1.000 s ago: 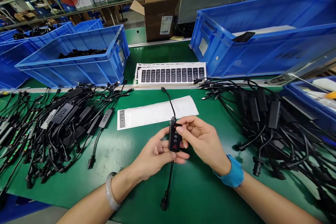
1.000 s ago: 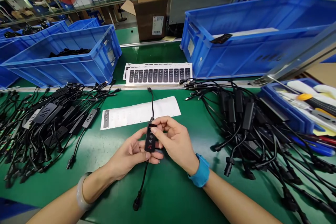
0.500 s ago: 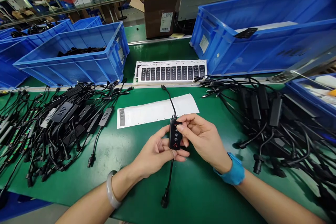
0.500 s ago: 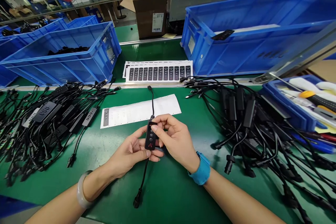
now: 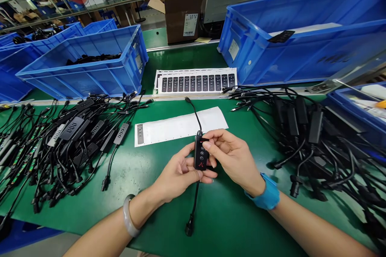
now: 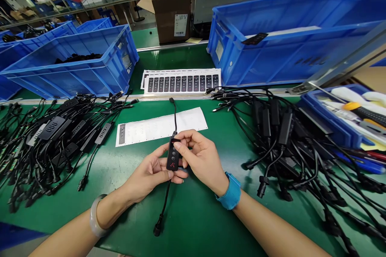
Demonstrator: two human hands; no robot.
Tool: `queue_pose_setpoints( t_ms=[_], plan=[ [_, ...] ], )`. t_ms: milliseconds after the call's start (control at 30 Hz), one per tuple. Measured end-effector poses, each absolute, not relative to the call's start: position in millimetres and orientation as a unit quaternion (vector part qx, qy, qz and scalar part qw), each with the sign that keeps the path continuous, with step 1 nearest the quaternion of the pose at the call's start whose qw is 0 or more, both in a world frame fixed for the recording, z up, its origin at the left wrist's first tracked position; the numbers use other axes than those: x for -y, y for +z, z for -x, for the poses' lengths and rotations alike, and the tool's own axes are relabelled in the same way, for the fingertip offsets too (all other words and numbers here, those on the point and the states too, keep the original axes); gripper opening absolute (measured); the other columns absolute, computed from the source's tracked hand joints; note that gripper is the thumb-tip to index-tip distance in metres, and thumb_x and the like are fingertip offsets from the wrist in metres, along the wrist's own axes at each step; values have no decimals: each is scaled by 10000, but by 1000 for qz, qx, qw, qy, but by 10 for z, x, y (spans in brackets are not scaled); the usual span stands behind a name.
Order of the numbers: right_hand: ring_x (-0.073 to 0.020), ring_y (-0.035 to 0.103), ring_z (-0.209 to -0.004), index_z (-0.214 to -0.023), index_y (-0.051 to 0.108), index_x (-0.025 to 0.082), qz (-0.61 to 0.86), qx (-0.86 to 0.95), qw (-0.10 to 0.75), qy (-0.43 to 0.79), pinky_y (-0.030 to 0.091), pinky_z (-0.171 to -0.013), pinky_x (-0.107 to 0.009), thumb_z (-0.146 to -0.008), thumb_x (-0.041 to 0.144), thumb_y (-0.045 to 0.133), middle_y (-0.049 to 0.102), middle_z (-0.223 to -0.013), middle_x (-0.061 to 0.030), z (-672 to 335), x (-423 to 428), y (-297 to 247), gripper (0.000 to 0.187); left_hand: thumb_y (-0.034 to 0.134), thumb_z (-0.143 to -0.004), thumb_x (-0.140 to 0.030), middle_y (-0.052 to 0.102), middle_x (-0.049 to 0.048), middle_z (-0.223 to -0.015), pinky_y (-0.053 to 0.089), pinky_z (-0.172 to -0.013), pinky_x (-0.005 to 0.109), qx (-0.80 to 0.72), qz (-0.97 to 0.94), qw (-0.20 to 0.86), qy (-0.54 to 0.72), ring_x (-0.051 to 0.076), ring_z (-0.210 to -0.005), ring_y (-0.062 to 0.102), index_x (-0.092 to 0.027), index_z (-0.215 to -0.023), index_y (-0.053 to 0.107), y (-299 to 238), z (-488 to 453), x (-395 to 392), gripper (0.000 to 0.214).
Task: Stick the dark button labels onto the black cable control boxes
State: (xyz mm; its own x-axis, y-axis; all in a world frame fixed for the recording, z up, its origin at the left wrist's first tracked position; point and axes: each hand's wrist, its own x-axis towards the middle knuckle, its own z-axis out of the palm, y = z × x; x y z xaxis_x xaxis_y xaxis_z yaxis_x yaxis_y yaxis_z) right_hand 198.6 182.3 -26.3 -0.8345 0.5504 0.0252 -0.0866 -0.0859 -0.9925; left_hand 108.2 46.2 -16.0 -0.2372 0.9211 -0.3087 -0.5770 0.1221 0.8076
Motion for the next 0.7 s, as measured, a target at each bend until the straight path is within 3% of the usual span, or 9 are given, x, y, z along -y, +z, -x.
queue_pose_setpoints(
  t_ms=[700],
  plan=[
    [-72, 523, -483, -909, 637, 135, 219, 664, 244, 672, 503, -416, -170, -813, 317, 676, 508, -713, 2, -1983, -1797, -217, 210, 658, -843, -161, 650, 130, -1060, 546, -760, 282, -457, -183, 587, 642, 203, -883, 686, -175, -1346, 453, -206, -1106, -455, 543]
  ],
)
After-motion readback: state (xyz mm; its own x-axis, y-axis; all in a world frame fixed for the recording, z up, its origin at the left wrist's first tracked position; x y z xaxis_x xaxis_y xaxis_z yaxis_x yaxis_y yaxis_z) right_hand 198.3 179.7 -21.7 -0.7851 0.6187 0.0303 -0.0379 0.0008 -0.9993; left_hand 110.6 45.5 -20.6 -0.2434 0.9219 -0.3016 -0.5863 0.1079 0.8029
